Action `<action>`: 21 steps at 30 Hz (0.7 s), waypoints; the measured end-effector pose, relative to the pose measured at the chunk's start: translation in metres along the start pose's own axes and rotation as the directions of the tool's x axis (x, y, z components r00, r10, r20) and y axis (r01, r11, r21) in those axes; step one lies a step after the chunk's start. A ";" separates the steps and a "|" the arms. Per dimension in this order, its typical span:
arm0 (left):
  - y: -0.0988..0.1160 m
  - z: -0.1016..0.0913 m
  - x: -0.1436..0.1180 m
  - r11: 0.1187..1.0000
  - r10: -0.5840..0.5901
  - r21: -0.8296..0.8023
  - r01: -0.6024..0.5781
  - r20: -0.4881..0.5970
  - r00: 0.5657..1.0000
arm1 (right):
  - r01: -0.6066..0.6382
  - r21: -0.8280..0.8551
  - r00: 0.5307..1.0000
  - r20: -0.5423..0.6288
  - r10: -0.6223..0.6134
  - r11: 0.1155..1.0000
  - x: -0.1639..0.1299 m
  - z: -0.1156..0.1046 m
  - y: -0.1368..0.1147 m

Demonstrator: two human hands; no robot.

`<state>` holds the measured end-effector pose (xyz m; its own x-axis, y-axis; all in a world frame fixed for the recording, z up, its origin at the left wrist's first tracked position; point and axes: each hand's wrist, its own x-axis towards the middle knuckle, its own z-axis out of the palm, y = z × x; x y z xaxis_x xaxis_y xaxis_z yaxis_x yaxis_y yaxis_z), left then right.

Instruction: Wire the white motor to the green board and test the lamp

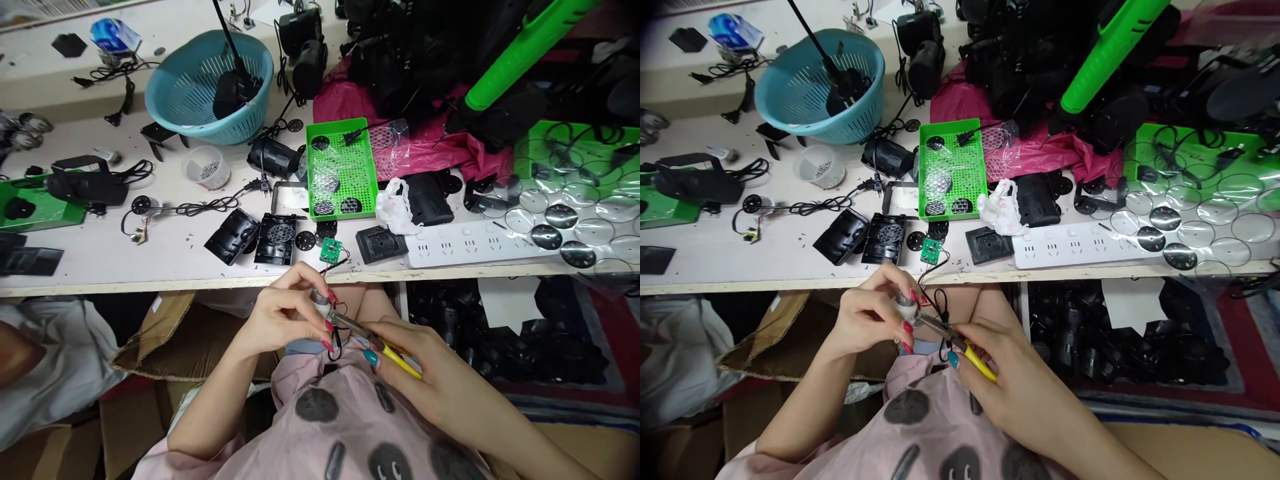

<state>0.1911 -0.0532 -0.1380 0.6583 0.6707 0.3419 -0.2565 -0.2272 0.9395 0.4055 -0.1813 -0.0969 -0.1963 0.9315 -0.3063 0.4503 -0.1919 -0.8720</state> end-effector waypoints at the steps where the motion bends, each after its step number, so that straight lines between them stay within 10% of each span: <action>1: 0.001 0.000 0.000 1.000 -0.013 0.009 0.013 0.021 1.000 | -0.004 -0.016 1.000 0.014 0.004 1.000 0.001 -0.002 -0.002; 8: -0.003 0.006 -0.005 0.967 -0.074 -0.241 0.083 0.047 0.996 | 0.149 -0.107 0.988 -0.018 -0.152 0.983 0.004 -0.003 -0.004; 14: -0.026 0.033 -0.017 0.527 -0.296 -0.831 0.177 0.016 0.955 | 0.301 -0.099 0.948 -0.079 -0.309 0.948 0.011 0.012 0.011; 21: -0.008 0.010 -0.010 0.950 -0.079 -0.310 0.038 -0.121 0.989 | 0.098 -0.066 0.991 -0.087 -0.104 0.993 0.003 0.000 -0.003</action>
<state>0.1936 -0.0650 -0.1492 0.5863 0.7669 0.2610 -0.4376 0.0287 0.8987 0.4035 -0.1784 -0.0954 -0.1650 0.9698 -0.1797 0.4858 -0.0786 -0.8705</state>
